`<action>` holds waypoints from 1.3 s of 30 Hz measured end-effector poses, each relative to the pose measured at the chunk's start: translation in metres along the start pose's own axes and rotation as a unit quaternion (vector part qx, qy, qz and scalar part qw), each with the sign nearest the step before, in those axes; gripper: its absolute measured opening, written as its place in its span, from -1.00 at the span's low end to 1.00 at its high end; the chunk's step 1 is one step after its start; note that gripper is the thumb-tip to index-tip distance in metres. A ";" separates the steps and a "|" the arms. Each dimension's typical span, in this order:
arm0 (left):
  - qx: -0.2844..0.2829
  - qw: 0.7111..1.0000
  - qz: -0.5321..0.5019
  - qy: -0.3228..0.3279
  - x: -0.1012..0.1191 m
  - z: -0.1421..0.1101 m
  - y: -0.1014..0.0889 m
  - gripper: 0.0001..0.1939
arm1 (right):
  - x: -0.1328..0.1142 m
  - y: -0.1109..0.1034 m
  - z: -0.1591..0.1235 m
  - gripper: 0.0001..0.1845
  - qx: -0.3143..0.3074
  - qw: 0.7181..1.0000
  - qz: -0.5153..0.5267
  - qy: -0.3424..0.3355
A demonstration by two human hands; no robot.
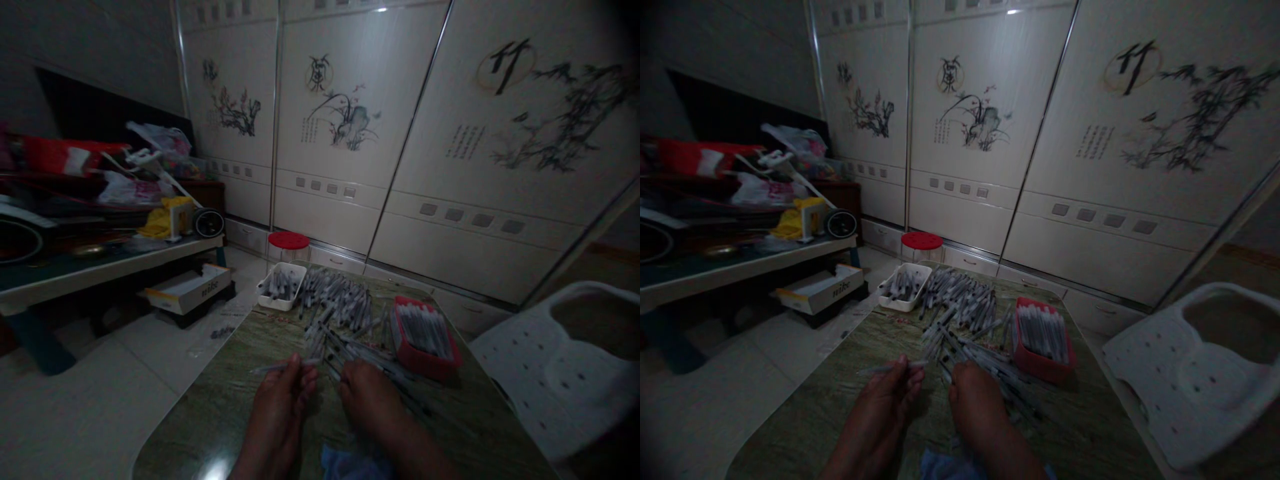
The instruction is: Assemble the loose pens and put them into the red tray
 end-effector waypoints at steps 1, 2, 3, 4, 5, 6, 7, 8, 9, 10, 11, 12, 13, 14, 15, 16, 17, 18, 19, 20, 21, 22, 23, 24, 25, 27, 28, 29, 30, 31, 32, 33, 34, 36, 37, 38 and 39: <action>0.000 1.000 -0.001 0.001 0.000 0.000 -0.001 -0.90 | 0.000 0.001 0.001 -0.81 -0.003 1.000 -0.004 0.001; 0.000 1.000 -0.002 -0.001 0.001 0.000 -0.001 -0.91 | -0.001 0.002 0.001 -0.81 -0.005 1.000 -0.006 0.002; 0.000 1.000 -0.002 -0.003 0.001 0.000 -0.001 -0.91 | -0.001 0.003 0.000 -0.81 -0.007 1.000 -0.006 0.002; -0.001 1.000 -0.002 -0.006 0.001 0.000 -0.001 -0.92 | -0.001 0.003 0.000 -0.81 -0.009 1.000 -0.006 0.003; 0.000 1.000 -0.004 -0.008 0.001 0.000 -0.001 -0.92 | -0.001 0.004 -0.001 -0.81 -0.011 1.000 -0.005 0.005; 0.000 1.000 -0.006 -0.009 0.002 -0.001 0.000 -0.92 | -0.001 0.005 -0.001 -0.81 -0.013 1.000 -0.002 0.008; 0.001 1.000 -0.009 -0.009 0.002 -0.001 0.000 -0.92 | -0.001 0.005 -0.002 -0.80 -0.015 1.000 0.000 0.010; 0.002 1.000 -0.011 -0.009 0.002 -0.002 0.001 -0.92 | -0.001 0.006 -0.002 -0.79 -0.016 1.000 0.004 0.011; 0.002 1.000 -0.013 -0.008 0.002 -0.002 0.001 -0.91 | -0.001 0.007 -0.003 -0.79 -0.017 1.000 0.007 0.011; 0.002 1.000 -0.013 -0.008 0.001 -0.002 0.001 -0.91 | -0.002 0.007 -0.003 -0.78 -0.018 1.000 0.012 0.009; 0.000 1.000 -0.014 -0.009 0.001 -0.003 0.002 -0.92 | -0.002 0.007 -0.004 -0.78 -0.018 1.000 0.018 0.006; -0.002 1.000 -0.014 -0.010 0.000 -0.003 0.002 -0.92 | -0.003 0.007 -0.006 -0.78 -0.016 1.000 0.025 0.002; -0.004 1.000 -0.014 -0.012 -0.001 -0.003 0.002 -0.92 | -0.003 0.006 -0.009 -0.79 -0.012 0.999 0.033 -0.002; -0.005 1.000 -0.014 -0.015 -0.003 -0.003 0.003 -0.92 | -0.002 0.005 -0.012 -0.79 -0.008 0.999 0.040 -0.006; -0.007 1.000 -0.012 -0.019 -0.004 -0.003 0.003 -0.92 | 0.000 0.003 -0.017 -0.80 0.000 0.999 0.050 -0.007; -0.008 1.000 -0.011 -0.024 -0.006 -0.004 0.004 -0.92 | 0.002 0.002 -0.023 -0.81 0.011 0.998 0.062 -0.007; -0.008 0.999 -0.008 -0.030 -0.008 -0.004 0.005 -0.92 | 0.006 0.002 -0.029 -0.81 0.025 0.997 0.079 -0.003; -0.011 0.999 -0.006 -0.036 -0.010 -0.005 0.007 -0.91 | 0.011 0.001 -0.036 -0.83 0.048 0.993 0.108 0.005; -0.017 0.999 -0.002 -0.042 -0.012 -0.007 0.009 -0.91 | 0.016 0.002 -0.042 -0.85 0.067 0.987 0.145 0.007; -0.024 0.999 0.001 -0.048 -0.015 -0.008 0.012 -0.91 | 0.022 0.003 -0.048 -0.85 0.087 0.978 0.187 0.012; -0.032 0.998 0.004 -0.056 -0.017 -0.009 0.015 -0.90 | 0.027 0.005 -0.054 -0.85 0.105 0.967 0.233 0.025; -0.040 0.997 0.007 -0.064 -0.020 -0.011 0.018 -0.90 | 0.033 0.009 -0.059 -0.83 0.115 0.950 0.285 0.044; -0.047 0.996 0.009 -0.073 -0.023 -0.012 0.021 -0.89 | 0.037 0.012 -0.063 -0.79 0.123 0.928 0.345 0.064; -0.051 0.995 0.011 -0.080 -0.026 -0.013 0.024 -0.88 | 0.040 0.015 -0.066 -0.76 0.131 0.901 0.405 0.084; -0.054 0.995 0.013 -0.088 -0.029 -0.014 0.026 -0.86 | 0.042 0.017 -0.068 -0.72 0.142 0.870 0.461 0.101; -0.060 0.993 0.017 -0.102 -0.035 -0.017 0.031 -0.83 | 0.044 0.017 -0.070 -0.63 0.178 0.814 0.540 0.117; -0.063 0.992 0.019 -0.108 -0.038 -0.017 0.033 -0.81 | 0.045 0.015 -0.071 -0.57 0.194 0.797 0.559 0.119; -0.066 0.991 0.020 -0.115 -0.041 -0.018 0.035 -0.79 | 0.046 0.014 -0.072 -0.52 0.203 0.788 0.570 0.119; -0.069 0.990 0.022 -0.122 -0.044 -0.018 0.036 -0.77 | 0.046 0.013 -0.072 -0.48 0.205 0.783 0.576 0.116; -0.072 0.989 0.023 -0.127 -0.046 -0.018 0.038 -0.76 | 0.047 0.013 -0.073 -0.44 0.204 0.779 0.582 0.111; -0.074 0.988 0.025 -0.131 -0.049 -0.017 0.040 -0.75 | 0.048 0.015 -0.073 -0.42 0.203 0.773 0.592 0.108; -0.077 0.988 0.027 -0.134 -0.051 -0.017 0.041 -0.74 | 0.049 0.017 -0.074 -0.40 0.207 0.760 0.606 0.108; -0.081 0.987 0.030 -0.136 -0.053 -0.016 0.042 -0.73 | 0.051 0.019 -0.074 -0.39 0.217 0.743 0.624 0.110; -0.087 0.986 0.036 -0.139 -0.056 -0.016 0.043 -0.72 | 0.055 0.023 -0.076 -0.38 0.242 0.704 0.656 0.125; -0.089 0.985 0.038 -0.140 -0.057 -0.016 0.044 -0.72 | 0.056 0.025 -0.077 -0.38 0.250 0.690 0.666 0.133; -0.093 0.985 0.041 -0.141 -0.058 -0.016 0.044 -0.72 | 0.057 0.026 -0.078 -0.39 0.253 0.685 0.670 0.137; -0.098 0.984 0.043 -0.142 -0.059 -0.017 0.045 -0.72 | 0.057 0.026 -0.079 -0.40 0.247 0.687 0.670 0.136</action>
Point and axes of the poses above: each hand's wrist, its own z-axis towards the middle knuckle, its own y-axis out of the palm, x = y × z, the point moved 5 cm from there along z, towards the middle knuckle, and after that the axes turned 14 degrees about -y, right-handed, at the moved point
